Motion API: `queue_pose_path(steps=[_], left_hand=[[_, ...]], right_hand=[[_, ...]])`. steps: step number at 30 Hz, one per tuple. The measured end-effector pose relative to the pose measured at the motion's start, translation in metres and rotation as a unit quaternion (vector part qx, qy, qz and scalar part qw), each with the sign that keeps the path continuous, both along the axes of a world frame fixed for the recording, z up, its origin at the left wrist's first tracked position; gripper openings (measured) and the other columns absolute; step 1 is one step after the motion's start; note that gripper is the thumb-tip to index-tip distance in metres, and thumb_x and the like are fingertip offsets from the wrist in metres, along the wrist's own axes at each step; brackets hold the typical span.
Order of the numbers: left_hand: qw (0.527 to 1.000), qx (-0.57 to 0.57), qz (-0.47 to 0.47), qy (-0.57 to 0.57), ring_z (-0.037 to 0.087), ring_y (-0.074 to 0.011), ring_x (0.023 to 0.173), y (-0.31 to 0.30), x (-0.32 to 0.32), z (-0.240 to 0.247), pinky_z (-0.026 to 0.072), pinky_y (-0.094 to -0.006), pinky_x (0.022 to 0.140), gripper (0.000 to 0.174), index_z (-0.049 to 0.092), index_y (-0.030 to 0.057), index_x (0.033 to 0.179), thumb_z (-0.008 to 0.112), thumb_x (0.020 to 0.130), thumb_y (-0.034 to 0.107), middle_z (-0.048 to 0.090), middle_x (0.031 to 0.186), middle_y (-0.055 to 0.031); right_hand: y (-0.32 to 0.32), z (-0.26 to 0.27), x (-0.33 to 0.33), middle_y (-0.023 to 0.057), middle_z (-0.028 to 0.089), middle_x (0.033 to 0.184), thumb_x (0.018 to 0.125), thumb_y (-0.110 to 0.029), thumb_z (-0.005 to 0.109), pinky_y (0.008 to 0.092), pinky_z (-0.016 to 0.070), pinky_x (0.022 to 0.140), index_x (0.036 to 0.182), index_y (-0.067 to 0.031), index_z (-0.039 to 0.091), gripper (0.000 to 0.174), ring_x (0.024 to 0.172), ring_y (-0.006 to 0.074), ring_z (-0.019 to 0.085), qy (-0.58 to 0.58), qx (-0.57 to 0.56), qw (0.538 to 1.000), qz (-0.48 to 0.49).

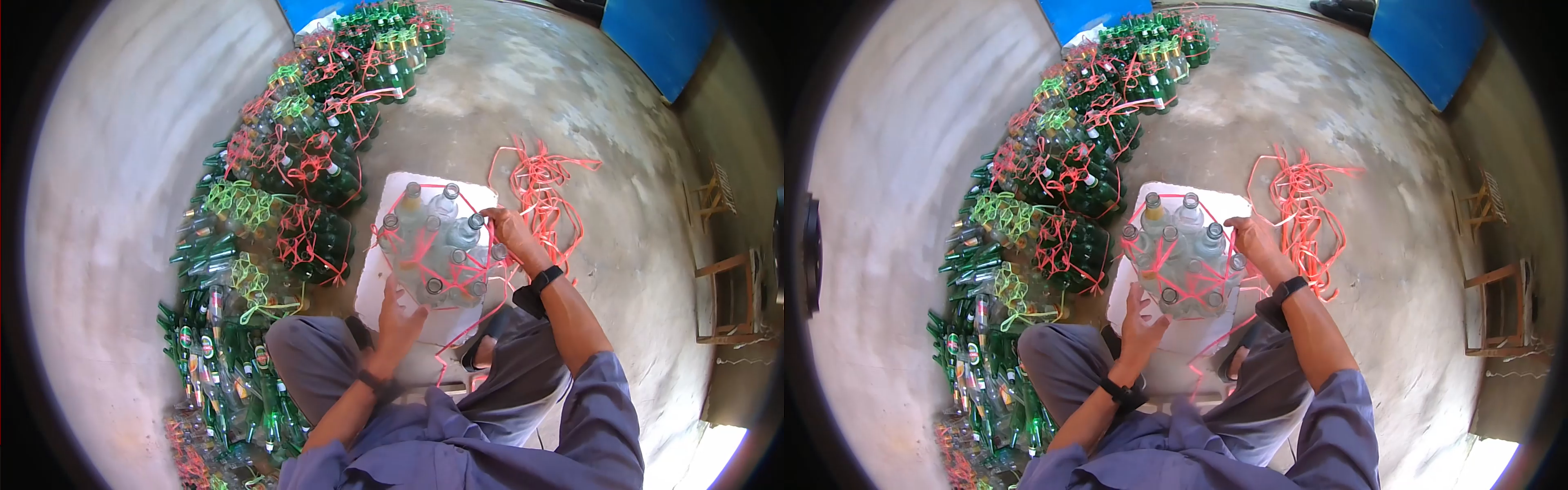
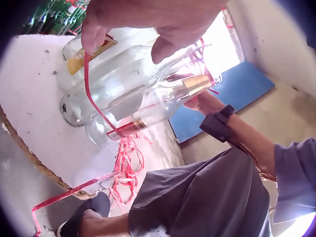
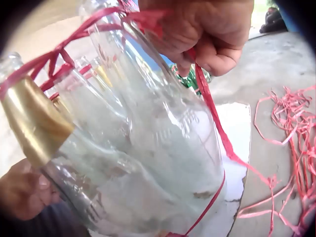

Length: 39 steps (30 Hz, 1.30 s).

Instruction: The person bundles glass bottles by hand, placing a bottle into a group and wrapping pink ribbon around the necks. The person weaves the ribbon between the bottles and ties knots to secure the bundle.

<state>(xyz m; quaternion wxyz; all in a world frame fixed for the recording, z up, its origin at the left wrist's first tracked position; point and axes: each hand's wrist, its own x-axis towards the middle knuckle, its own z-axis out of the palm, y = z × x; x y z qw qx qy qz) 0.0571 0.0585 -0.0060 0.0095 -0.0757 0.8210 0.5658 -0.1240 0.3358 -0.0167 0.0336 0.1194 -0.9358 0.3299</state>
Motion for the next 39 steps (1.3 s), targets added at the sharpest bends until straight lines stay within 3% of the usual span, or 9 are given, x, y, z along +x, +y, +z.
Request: queue_pose_path(steps=[6,11,16,20,26,30,34,36,39], left_hand=[[0.998,-0.050,-0.027,0.018,0.049,-0.0325,0.133,0.009,0.012,0.006,0.0459,-0.0429,0.103,0.102,0.021,0.0031,0.159,0.081,0.078,0.016,0.039,0.156,-0.0214],[0.994,-0.091,0.002,0.061,0.039,-0.0358,0.143,0.007,0.008,-0.008,0.0411,-0.0499,0.109,0.110,0.013,0.0019,0.160,0.083,0.077,0.018,0.031,0.160,-0.0234],[0.908,0.393,0.054,-0.132,0.024,-0.0327,0.152,-0.007,0.007,-0.024,0.0345,-0.0616,0.112,0.091,0.008,0.0138,0.164,0.063,0.097,0.039,0.015,0.168,-0.0140],[0.885,0.421,0.043,-0.193,0.020,-0.0313,0.154,-0.004,-0.001,-0.032,0.0374,-0.0617,0.110,0.081,0.006,0.0187,0.164,0.050,0.103,0.049,0.012,0.170,-0.0099],[0.908,0.369,0.096,-0.176,0.016,-0.0294,0.155,0.019,-0.009,-0.014,0.0406,-0.0589,0.109,0.084,-0.001,0.0155,0.164,0.049,0.105,0.049,0.010,0.170,-0.0095],[0.923,0.353,0.062,-0.140,0.022,-0.0284,0.153,0.000,-0.021,-0.038,0.0415,-0.0518,0.110,0.083,0.006,0.0138,0.164,0.051,0.104,0.049,0.018,0.168,-0.0093],[0.952,0.273,0.077,-0.119,0.045,-0.0281,0.140,-0.034,-0.061,-0.066,0.0504,-0.0499,0.101,0.070,0.031,0.0124,0.160,0.052,0.102,0.046,0.039,0.158,-0.0107],[0.946,0.264,0.085,-0.167,0.052,-0.0293,0.132,-0.053,-0.077,-0.027,0.0539,-0.0520,0.093,0.067,0.040,0.0120,0.155,0.053,0.100,0.047,0.048,0.151,-0.0114],[0.942,0.249,0.044,-0.220,0.063,-0.0251,0.112,-0.092,-0.118,-0.020,0.0564,-0.0412,0.084,0.064,0.050,0.0080,0.149,0.058,0.098,0.046,0.061,0.130,-0.0103]], right_hand=[[-0.004,-0.013,-0.006,0.0201,0.073,0.097,0.094,-0.014,0.056,0.0407,0.0540,0.076,0.102,-0.0033,0.076,0.024,0.084,0.0370,0.070,-0.046,-0.041,0.997,0.045],[0.016,-0.098,-0.010,0.0104,0.072,0.077,0.092,-0.019,0.067,0.0321,0.0541,0.067,0.107,0.0046,0.074,0.029,0.074,0.0164,0.068,-0.086,-0.388,0.917,0.025],[0.000,-0.058,0.003,0.0034,0.071,0.080,0.093,-0.016,0.066,0.0301,0.0547,0.066,0.116,0.0041,0.072,0.031,0.073,0.0133,0.066,-0.190,-0.467,0.862,0.048],[0.017,-0.121,-0.028,0.0064,0.072,0.094,0.096,-0.014,0.065,0.0287,0.0555,0.064,0.123,0.0044,0.068,0.033,0.076,0.0125,0.065,-0.164,-0.299,0.938,0.066],[0.001,-0.065,0.004,0.0050,0.068,0.101,0.099,-0.018,0.062,0.0311,0.0568,0.070,0.121,0.0012,0.066,0.030,0.082,0.0145,0.066,-0.276,-0.458,0.845,-0.007],[-0.034,-0.001,0.046,0.0042,0.066,0.090,0.099,-0.016,0.062,0.0302,0.0564,0.060,0.105,0.0025,0.069,0.020,0.074,0.0129,0.065,-0.297,-0.495,0.809,-0.111],[-0.027,-0.072,0.069,0.0004,0.065,0.086,0.101,-0.023,0.058,0.0323,0.0539,0.057,0.101,-0.0045,0.068,0.021,0.072,0.0157,0.065,-0.309,-0.486,0.805,-0.142],[-0.044,-0.057,0.091,0.0052,0.068,0.106,0.105,-0.029,0.050,0.0342,0.0575,0.063,0.122,-0.0058,0.064,0.033,0.086,0.0230,0.068,-0.240,-0.364,0.890,-0.136],[-0.099,0.023,0.103,0.0093,0.058,0.136,0.107,-0.032,0.044,0.0393,0.0621,0.073,0.145,-0.0058,0.050,0.047,0.107,0.0297,0.067,-0.398,-0.419,0.772,-0.264]])
